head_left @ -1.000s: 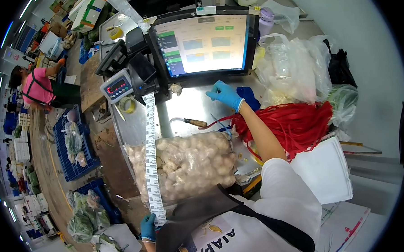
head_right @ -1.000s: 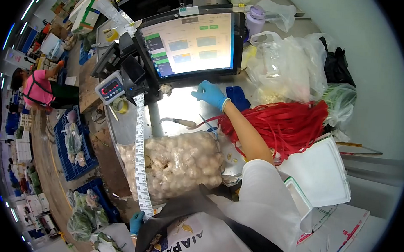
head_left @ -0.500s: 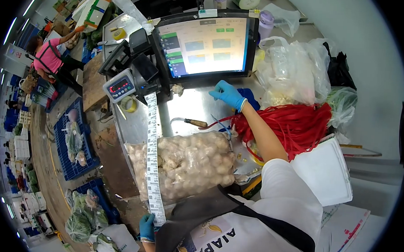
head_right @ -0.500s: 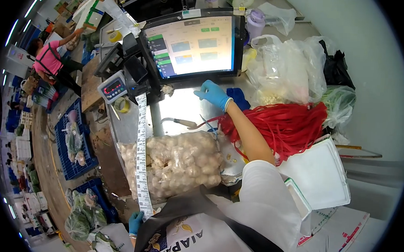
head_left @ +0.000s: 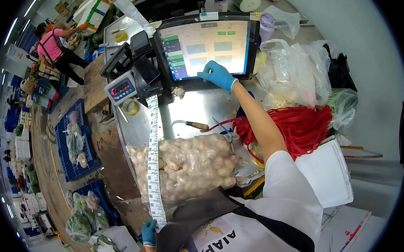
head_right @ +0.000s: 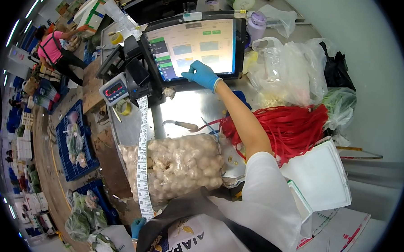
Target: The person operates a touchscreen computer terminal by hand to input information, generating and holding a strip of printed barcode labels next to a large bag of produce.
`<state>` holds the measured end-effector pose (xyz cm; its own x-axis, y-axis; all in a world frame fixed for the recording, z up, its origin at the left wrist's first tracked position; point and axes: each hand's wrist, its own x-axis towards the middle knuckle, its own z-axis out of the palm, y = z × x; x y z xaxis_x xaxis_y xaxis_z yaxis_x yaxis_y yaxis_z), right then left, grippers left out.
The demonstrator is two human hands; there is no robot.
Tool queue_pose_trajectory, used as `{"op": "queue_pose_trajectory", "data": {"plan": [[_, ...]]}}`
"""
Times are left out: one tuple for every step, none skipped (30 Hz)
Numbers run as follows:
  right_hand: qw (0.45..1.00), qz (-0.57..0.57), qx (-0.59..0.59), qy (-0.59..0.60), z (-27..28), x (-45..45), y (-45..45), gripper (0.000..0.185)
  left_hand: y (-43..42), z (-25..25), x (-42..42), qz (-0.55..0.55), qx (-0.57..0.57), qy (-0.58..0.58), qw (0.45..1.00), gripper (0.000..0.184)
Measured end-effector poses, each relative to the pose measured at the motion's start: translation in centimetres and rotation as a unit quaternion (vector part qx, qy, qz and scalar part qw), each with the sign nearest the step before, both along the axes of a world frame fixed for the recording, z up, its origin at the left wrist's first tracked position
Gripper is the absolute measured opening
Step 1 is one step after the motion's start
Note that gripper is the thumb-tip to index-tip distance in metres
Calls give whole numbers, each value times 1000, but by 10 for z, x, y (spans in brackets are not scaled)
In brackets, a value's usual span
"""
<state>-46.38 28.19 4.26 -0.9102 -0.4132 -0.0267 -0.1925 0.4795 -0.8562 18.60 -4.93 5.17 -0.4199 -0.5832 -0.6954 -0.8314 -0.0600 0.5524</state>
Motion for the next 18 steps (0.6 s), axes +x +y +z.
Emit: {"op": "queue_pose_trajectory", "data": {"plan": [[1000, 5, 4, -4, 1, -3, -1, 46, -2, -3, 2, -1, 2, 4, 1000, 27], [1000, 7, 1, 7, 2, -5, -1, 45, -3, -9, 6, -2, 4, 8, 1000, 27], [1000, 10, -2, 18, 2, -6, -2, 45, -3, -10, 6, -2, 6, 12, 1000, 28], [999, 14, -5, 29, 2, -7, -3, 45, -4, -11, 7, -2, 6, 10, 1000, 27], [999, 14, -3, 33, 2, -8, -3, 46, -3, -12, 7, -3, 5, 8, 1000, 27], [999, 14, -2, 37, 4, -8, -3, 46, -3, -11, 6, -3, 5, 6, 1000, 27], [999, 15, 0, 41, 5, -9, -3, 46, -3, -11, 6, 2, 9, 3, 1000, 26], [999, 15, -1, 49, 4, -9, -3, 46, -3, -12, 6, 7, 13, 0, 1000, 26], [998, 14, -1, 56, 3, -10, -3, 46, -4, -12, 6, 12, 17, -3, 1000, 25], [998, 14, -1, 64, 2, -11, -4, 46, -4, -13, 6, 16, 19, 0, 1000, 25], [998, 15, 0, 55, 2, -12, -4, 46, -4, -14, 7, 19, 22, 3, 1000, 25], [999, 16, 1, 45, 3, -13, -5, 46, -5, -16, 8, 23, 24, 6, 999, 25], [999, 17, 2, 35, 3, -14, -5, 46, -7, -18, 10, 21, 25, 7, 999, 25], [999, 19, 2, 38, 3, -14, -6, 46, -9, -21, 12, 19, 26, 7, 999, 25], [999, 22, 1, 41, 6, -13, -6, 46, -10, -22, 13, 18, 27, 7, 999, 25], [999, 25, 1, 43, 7, -12, -7, 46, -11, -23, 13, 13, 24, 5, 1000, 25], [999, 21, -2, 40, 6, -13, -7, 46, -11, -24, 14, 8, 20, 3, 1000, 25], [999, 18, -5, 37, 5, -15, -8, 46, -12, -24, 14, 3, 17, 0, 1000, 25]]}}
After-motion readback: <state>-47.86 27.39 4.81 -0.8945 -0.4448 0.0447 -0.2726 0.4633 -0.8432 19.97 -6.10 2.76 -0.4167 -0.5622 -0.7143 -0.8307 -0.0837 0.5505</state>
